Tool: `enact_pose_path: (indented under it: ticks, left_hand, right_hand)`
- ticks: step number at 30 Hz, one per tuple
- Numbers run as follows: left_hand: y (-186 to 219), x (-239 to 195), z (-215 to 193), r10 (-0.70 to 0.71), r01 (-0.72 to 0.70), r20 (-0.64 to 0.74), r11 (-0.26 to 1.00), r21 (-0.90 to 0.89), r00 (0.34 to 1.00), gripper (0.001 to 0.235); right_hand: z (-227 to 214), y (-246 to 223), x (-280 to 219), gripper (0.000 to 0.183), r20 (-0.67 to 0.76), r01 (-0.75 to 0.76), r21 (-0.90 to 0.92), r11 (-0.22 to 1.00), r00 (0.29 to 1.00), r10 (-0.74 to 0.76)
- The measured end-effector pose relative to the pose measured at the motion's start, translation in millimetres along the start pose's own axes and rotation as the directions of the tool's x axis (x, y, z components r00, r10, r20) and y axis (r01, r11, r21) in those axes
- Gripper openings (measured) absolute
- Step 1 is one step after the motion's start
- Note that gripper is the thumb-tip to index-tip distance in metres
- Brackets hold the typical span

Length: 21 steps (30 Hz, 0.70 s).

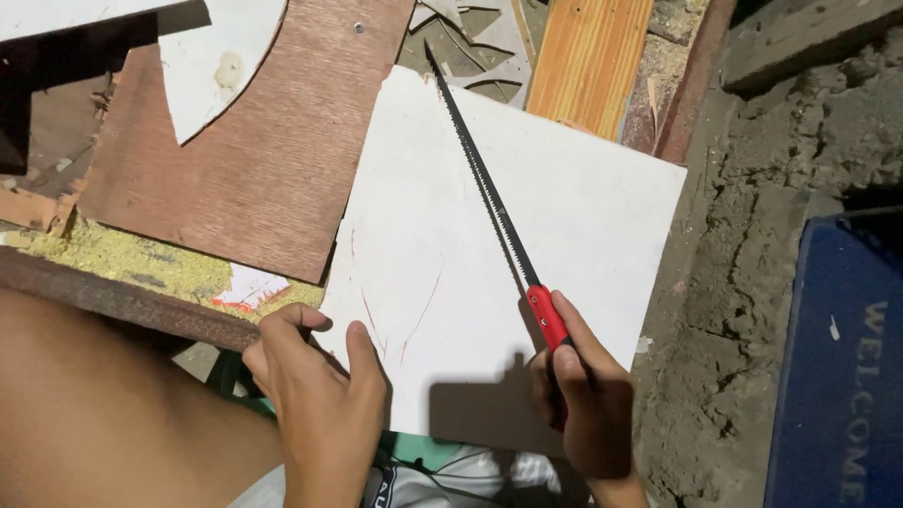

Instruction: Cutting a white sheet along a marked line using a hand saw

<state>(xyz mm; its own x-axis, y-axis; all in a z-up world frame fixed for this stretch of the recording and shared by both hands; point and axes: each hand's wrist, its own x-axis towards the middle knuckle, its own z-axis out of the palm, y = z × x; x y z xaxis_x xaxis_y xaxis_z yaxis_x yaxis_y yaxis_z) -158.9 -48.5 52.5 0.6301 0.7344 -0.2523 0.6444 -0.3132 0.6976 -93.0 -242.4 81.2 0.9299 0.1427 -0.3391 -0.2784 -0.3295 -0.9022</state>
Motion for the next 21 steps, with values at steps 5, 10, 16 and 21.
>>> enact_pose_path:
  ticks: [5, 10, 16, 21]
  left_hand:
    - [9.0, 12.0, 1.1, 0.181, -0.143, -0.16, 0.965, 0.221, 0.971, 0.056]
    - [64.2, 73.1, 13.2, 0.546, -0.544, 0.011, 0.833, 0.098, 0.838, 0.054]
    - [64.4, 142.0, 70.0, 0.597, -0.559, 0.111, 0.649, 0.517, 0.795, 0.061]
    - [66.1, 142.0, 71.0, 0.601, -0.581, 0.121, 0.67, 0.461, 0.79, 0.061]
  right_hand:
    - [0.2, 3.3, 0.9, 0.065, 0.025, 0.022, -0.013, 1.0, 0.999, -0.021]
    - [0.0, 6.8, -4.3, 0.061, -0.028, -0.025, 0.05, 0.998, 0.999, 0.026]
    - [9.2, -3.9, -8.7, 0.057, -0.069, -0.016, -0.13, 0.991, 0.998, 0.007]
    - [8.3, -12.9, -14.1, 0.07, -0.021, -0.023, -0.331, 0.943, 1.0, 0.017]
